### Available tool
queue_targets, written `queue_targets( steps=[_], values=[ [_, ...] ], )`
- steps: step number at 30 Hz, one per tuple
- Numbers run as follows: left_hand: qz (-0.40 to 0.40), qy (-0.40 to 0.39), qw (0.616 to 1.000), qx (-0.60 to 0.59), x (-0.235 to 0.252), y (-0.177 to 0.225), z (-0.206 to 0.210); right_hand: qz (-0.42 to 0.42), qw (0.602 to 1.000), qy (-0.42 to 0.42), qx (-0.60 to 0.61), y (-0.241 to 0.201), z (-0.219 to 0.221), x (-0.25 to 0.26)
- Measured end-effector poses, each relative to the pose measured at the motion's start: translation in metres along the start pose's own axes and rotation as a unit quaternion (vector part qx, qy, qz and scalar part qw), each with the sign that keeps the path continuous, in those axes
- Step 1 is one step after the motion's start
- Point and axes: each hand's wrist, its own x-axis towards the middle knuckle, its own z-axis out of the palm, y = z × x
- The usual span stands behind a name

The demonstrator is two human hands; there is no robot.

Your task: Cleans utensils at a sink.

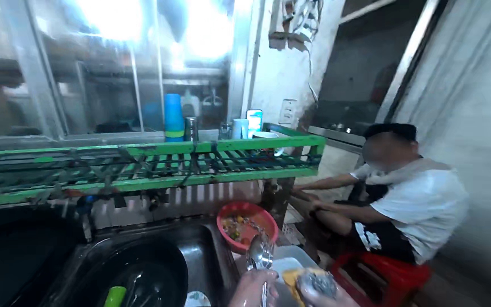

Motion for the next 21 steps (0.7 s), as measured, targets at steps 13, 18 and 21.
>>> queue_targets(
  steps=[13, 18, 21],
  values=[
    [-0.068, 0.105, 0.956, 0.266, -0.002, -0.018, 0.041, -0.041, 0.995, 0.090, 0.006, 0.024, 0.031, -0.006],
    [-0.122, 0.110, 0.962, 0.219, -0.001, -0.027, 0.045, -0.085, 0.963, 0.137, -0.217, 0.017, 0.008, 0.017],
    [-0.110, 0.120, 0.978, 0.128, -0.002, -0.026, 0.039, -0.073, 0.979, 0.182, -0.058, 0.019, -0.001, 0.022]
  ],
)
